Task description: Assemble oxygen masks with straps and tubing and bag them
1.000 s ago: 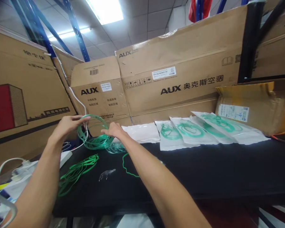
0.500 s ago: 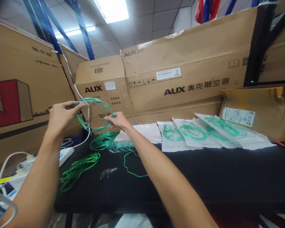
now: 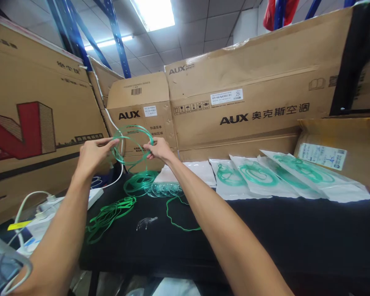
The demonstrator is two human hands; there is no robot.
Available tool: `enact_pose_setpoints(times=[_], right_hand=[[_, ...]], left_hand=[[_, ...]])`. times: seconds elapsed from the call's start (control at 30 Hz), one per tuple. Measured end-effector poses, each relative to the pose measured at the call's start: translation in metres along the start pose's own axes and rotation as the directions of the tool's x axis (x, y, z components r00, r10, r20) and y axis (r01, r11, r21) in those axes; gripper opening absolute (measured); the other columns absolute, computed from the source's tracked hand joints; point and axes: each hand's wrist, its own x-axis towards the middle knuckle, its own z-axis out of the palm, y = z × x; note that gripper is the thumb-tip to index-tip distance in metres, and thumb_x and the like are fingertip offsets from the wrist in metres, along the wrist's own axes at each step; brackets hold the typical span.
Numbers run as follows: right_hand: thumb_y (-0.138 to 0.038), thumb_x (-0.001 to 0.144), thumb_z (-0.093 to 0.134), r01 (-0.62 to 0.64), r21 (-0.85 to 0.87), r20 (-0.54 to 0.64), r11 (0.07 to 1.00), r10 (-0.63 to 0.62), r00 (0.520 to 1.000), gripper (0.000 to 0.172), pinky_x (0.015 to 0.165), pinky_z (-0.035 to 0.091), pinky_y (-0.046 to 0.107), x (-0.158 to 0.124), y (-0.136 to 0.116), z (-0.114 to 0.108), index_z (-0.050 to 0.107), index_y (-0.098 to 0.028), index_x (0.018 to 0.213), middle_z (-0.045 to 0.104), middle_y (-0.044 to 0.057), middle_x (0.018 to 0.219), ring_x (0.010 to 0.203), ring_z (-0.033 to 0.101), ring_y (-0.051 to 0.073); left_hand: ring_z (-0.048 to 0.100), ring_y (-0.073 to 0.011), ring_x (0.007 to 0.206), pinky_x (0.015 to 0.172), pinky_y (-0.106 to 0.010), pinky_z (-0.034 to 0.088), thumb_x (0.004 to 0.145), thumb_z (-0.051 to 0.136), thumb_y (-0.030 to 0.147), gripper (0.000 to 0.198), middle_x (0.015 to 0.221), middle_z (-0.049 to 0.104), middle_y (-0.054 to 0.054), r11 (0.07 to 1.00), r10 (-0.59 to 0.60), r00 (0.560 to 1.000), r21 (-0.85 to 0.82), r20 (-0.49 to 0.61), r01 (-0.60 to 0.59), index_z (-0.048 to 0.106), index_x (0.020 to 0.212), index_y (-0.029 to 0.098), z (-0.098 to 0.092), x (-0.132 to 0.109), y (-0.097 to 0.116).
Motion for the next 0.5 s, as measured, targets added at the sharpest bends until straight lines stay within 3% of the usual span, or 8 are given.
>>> enact_pose_setpoints(times=[0.17, 0.37, 0.5], right_hand=[[-0.033, 0.100, 0.065, -0.030, 0.001, 0.023, 1.000, 0.030, 0.999, 0.027, 0.074, 0.062, 0.035, -0.008, 0.008, 0.001, 0.065, -0.016, 0.121, 0.070, 0.007, 0.112, 0.088, 0.070, 0.018], [-0.034, 0.100, 0.065, -0.062, 0.007, 0.034, 0.998, 0.062, 0.997, 0.029, 0.076, 0.062, 0.036, -0.010, 0.013, 0.004, 0.064, -0.016, 0.124, 0.070, 0.007, 0.115, 0.091, 0.071, 0.019], [-0.034, 0.100, 0.065, -0.077, -0.001, 0.065, 0.997, 0.077, 0.995, 0.031, 0.083, 0.062, 0.041, -0.013, 0.014, 0.005, 0.064, -0.016, 0.125, 0.069, 0.009, 0.121, 0.098, 0.070, 0.021]], left_hand=[[0.076, -0.0268, 0.077, 0.077, -0.032, 0.055, 0.079, 0.070, 0.061, 0.058, 0.088, 0.082, -0.005, 0.999, -0.017, 0.995, -0.036, 0.096, 0.021, 0.080, 0.121, 0.022, 0.008, -0.002, -0.008], [0.075, -0.0309, 0.098, 0.095, -0.037, 0.052, 0.084, 0.068, 0.053, 0.048, 0.100, 0.082, -0.009, 1.000, 0.009, 0.999, -0.010, 0.048, -0.008, 0.080, 0.120, 0.023, 0.006, -0.003, -0.008], [0.074, -0.0295, 0.105, 0.095, -0.035, 0.053, 0.085, 0.068, 0.048, 0.044, 0.105, 0.082, -0.007, 0.996, 0.076, 0.997, -0.041, 0.032, -0.074, 0.080, 0.120, 0.024, 0.006, -0.004, -0.006]])
